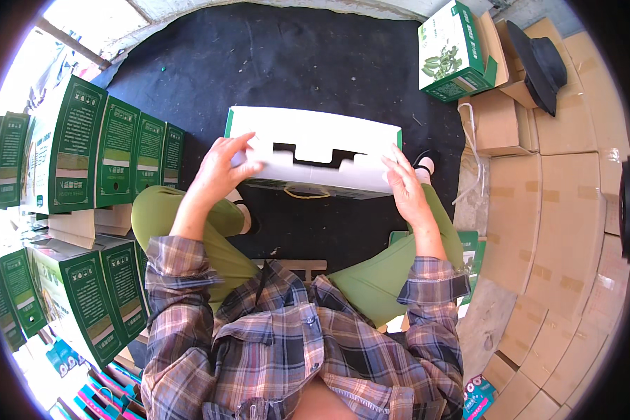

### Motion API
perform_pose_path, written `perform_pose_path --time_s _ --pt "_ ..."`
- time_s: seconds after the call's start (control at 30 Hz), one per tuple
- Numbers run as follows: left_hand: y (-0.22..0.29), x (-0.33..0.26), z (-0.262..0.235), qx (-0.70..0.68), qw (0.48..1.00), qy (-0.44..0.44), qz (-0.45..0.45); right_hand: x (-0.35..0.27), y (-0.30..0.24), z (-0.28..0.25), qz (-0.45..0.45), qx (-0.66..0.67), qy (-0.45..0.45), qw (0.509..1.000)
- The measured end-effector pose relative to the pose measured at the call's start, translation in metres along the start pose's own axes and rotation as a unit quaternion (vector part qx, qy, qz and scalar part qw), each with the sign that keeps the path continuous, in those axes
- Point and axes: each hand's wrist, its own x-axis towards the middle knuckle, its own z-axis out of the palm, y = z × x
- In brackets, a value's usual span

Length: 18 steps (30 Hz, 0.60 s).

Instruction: Assembling and folding cardboard packaging boxes for green radishes.

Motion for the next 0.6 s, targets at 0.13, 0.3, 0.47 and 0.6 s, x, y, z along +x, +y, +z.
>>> perform_pose_path --time_s 0.13,0.3,0.47,0.6 --pt "0.011 0.014 0.025 -0.072 0.980 0.131 -0.132 0.007 0.006 0.007 -0.016 -0.019 0.055 0.998" --pt "0.001 0.012 0.038 0.165 0.978 0.128 -0.020 0.003 -0.027 0.014 -0.037 -0.147 0.041 0.988" --pt "0.018 0.010 0.033 0.191 0.980 0.051 0.022 0.002 -0.027 0.015 -0.020 -0.202 0.039 0.978" --pt "0.018 0.008 0.033 0.206 0.978 0.011 -0.003 0.002 -0.025 0.019 -0.031 -0.223 0.029 0.974"
